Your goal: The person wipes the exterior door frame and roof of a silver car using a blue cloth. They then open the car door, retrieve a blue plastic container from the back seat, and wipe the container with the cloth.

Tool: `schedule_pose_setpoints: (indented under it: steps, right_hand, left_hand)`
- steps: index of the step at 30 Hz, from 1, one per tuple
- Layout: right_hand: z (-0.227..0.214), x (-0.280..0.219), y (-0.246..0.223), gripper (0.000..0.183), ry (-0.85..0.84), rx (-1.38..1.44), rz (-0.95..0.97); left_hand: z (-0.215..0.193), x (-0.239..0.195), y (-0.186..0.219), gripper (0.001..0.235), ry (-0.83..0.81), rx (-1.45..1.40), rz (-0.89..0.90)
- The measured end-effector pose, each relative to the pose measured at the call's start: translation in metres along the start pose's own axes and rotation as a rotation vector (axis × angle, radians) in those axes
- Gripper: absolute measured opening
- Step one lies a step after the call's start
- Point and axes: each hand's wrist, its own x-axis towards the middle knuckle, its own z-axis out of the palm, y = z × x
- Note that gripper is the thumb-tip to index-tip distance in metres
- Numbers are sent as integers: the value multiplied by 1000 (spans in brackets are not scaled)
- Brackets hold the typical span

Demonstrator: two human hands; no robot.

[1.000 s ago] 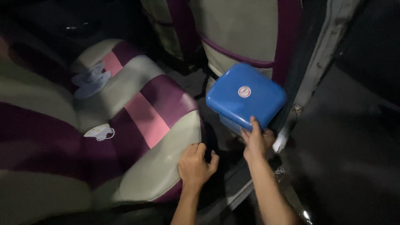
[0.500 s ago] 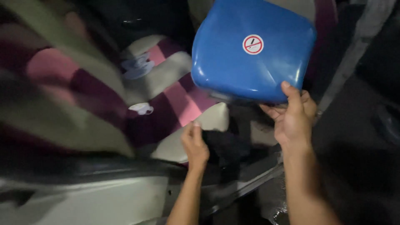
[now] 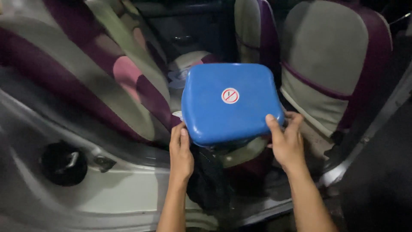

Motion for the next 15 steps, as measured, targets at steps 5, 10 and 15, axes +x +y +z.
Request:
schedule_pose_setpoints:
  steps: [5,10,15]
  right_hand:
    - [3,-28,-34,64,32,-538,-780]
    - [8,-30,-16,114,-54,-913,-990]
    - [6,-21,-16,101,-17,-691,-1139]
  left_hand:
    - [0,16,-39,36,-48,-185,-3]
    - [-1,-2,-8,54,-76,-91,69]
    - [-2,0,-19,55,-62,-76,5]
